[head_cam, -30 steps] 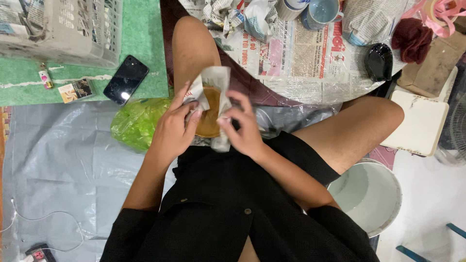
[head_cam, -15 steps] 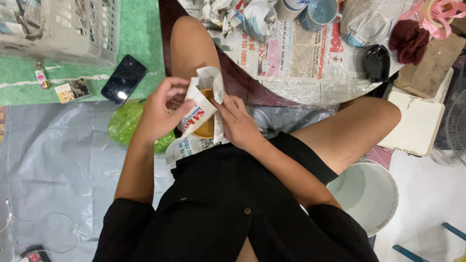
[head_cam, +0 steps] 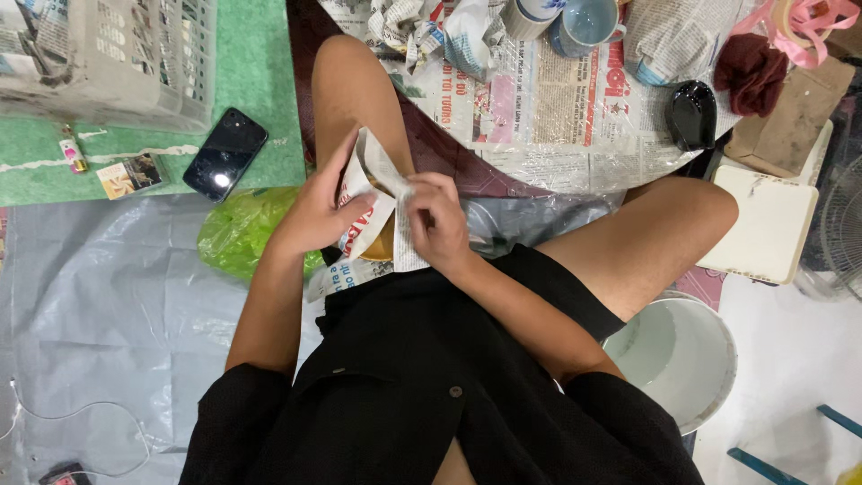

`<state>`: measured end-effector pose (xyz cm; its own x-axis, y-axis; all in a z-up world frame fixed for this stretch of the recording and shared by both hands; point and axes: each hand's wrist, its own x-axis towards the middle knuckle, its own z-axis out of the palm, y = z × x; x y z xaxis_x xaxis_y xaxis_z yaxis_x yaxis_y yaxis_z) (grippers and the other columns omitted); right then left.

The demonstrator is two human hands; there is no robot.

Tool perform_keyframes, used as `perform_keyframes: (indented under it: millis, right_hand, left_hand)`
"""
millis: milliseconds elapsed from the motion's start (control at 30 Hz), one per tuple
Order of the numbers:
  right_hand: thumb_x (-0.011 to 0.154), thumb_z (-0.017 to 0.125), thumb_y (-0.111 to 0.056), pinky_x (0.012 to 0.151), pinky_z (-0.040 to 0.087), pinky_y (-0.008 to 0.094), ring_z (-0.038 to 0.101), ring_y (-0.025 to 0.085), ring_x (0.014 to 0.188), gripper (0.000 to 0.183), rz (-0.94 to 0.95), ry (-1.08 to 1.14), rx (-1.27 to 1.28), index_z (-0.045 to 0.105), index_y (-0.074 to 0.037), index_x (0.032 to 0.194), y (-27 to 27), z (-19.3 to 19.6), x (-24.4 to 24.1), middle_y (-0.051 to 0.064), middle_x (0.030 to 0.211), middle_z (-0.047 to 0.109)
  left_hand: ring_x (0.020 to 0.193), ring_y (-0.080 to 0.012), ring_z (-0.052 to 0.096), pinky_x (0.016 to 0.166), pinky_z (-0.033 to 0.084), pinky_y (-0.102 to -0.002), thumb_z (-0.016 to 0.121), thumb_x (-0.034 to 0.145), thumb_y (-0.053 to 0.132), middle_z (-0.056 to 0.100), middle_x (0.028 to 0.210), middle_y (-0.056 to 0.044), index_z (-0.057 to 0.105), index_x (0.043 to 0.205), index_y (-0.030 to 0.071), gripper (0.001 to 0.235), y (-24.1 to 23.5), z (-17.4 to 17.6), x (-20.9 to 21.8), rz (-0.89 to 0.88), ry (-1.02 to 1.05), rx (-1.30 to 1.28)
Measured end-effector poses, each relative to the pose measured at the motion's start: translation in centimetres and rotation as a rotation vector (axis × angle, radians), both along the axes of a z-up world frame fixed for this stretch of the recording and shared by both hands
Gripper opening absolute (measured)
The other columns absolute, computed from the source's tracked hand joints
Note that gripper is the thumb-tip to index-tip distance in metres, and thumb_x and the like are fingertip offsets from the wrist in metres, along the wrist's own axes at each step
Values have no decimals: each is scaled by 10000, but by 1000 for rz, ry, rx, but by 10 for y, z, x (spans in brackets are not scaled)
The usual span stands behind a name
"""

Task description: The person sits on the floor and wraps various ceramic items, including cups and bowls, in sheets of newspaper. They fold the paper around each item individually and place the wrapped bundles into a white plastic crate.

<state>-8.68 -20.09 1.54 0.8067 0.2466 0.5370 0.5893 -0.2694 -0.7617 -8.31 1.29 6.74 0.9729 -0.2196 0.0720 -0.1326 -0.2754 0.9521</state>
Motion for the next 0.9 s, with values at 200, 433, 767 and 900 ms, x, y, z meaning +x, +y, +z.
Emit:
perform_keyframes:
  millis: [200, 433, 767, 900]
  right_hand:
    - [899, 642, 165, 858, 608, 335, 678, 271, 1097, 351, 144, 136, 32, 579, -24, 1188, -8, -3, 0, 215, 1270, 572]
    - [814, 646, 127, 955, 570, 387, 665, 346, 1132, 443, 251, -89, -142, 657, -42, 1223, -12, 14, 8, 163, 1167, 667]
    - [958, 801, -26, 929, 605, 307, 666, 199, 1099, 456, 177, -92, 40, 578, -111, 1347, -3, -14, 14, 80, 1329, 480]
    - [898, 714, 38, 1049, 547, 398, 613, 333, 1260, 611, 228, -14, -173, 526, -85, 1467, -2, 24, 16, 73, 1433, 487]
  left_hand:
    - [1136, -194, 672, 993, 522, -289, 690, 847, -107, 695, 1220, -113, 637, 1309, -2, 477, -1, -12, -4, 15, 76, -123]
    - [1160, -226, 671, 985, 526, -322, 682, 787, -140, 677, 1244, -138, 694, 1156, -28, 386, 1, 2, -9, 48, -142, 1]
    - [1100, -230, 743, 907, 574, -289, 610, 816, -172, 730, 1268, -124, 734, 1171, 8, 417, -16, 27, -18, 89, -174, 99]
    - [1034, -263, 715, 859, 580, -321, 642, 835, -154, 645, 1200, -154, 726, 1153, -4, 362, -17, 19, -24, 168, -198, 159]
